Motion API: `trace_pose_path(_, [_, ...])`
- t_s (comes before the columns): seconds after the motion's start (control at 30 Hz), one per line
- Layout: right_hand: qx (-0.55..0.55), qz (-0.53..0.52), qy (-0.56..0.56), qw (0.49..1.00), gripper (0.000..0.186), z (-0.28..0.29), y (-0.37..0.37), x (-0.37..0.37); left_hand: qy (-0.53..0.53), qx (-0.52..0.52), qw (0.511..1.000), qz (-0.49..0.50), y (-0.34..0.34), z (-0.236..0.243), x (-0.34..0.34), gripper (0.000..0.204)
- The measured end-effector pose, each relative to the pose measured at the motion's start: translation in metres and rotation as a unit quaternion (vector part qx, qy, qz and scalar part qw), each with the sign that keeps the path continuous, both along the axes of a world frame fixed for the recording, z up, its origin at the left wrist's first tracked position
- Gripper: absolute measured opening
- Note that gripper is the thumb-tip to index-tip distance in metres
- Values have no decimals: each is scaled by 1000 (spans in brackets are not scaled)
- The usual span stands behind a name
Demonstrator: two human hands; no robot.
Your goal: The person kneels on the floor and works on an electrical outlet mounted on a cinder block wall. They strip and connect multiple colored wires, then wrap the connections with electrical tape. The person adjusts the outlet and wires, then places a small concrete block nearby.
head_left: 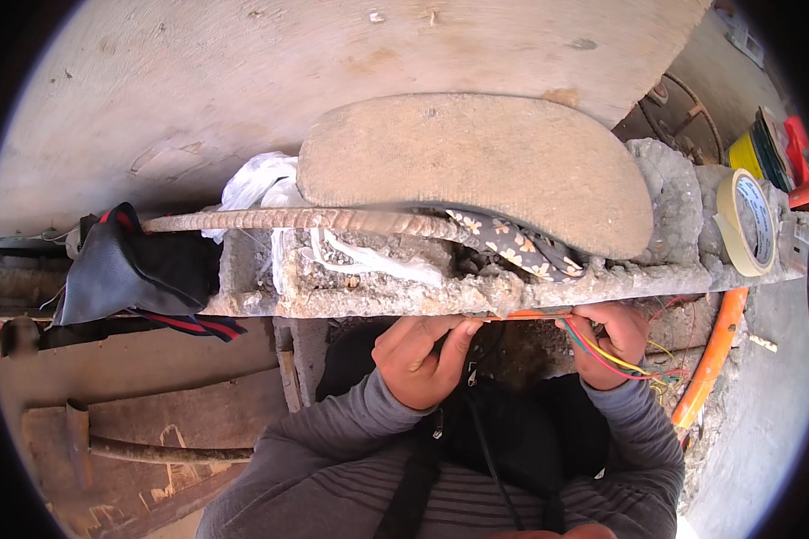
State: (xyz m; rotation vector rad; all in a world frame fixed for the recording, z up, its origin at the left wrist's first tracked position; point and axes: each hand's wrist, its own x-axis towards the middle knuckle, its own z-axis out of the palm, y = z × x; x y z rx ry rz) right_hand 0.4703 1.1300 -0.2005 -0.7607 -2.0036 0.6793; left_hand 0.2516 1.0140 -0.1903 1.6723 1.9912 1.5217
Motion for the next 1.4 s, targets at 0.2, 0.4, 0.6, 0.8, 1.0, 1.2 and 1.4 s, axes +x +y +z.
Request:
trace_pose_path(0.2, [-22,-13,20,999,16,-4,-4,-2,-9,13,1000,-4,2,-3,0,10])
trace_pose_path(0.4, [-21,-9,36,999,15,-5,-4,-2,6,2,1000,-7,0,-1,0,8])
trace_pose_path(0.6, [-34,-19,30,999,14,-5,-8,-1,13,13,1000,-14,-1,-4,0,10])
trace_pose_path(0.8, [-20,-21,36,999,14,1,-6,-4,-25,16,1000,4,-2,4,6,12])
trace_pose_path(1.0, [-9,-36,30,999,13,1,-6,-3,-7,27,999,37,1,4,11,13])
trace_pose_path(1.2, [-35,-51,68,996,10,-2,-15,-9,24,27,998,47,-1,5,13,14])
trace_pose_path(1.4, [-31,-54,51,997,13,1,-16,-8,23,52,998,35,2,4,12,13])
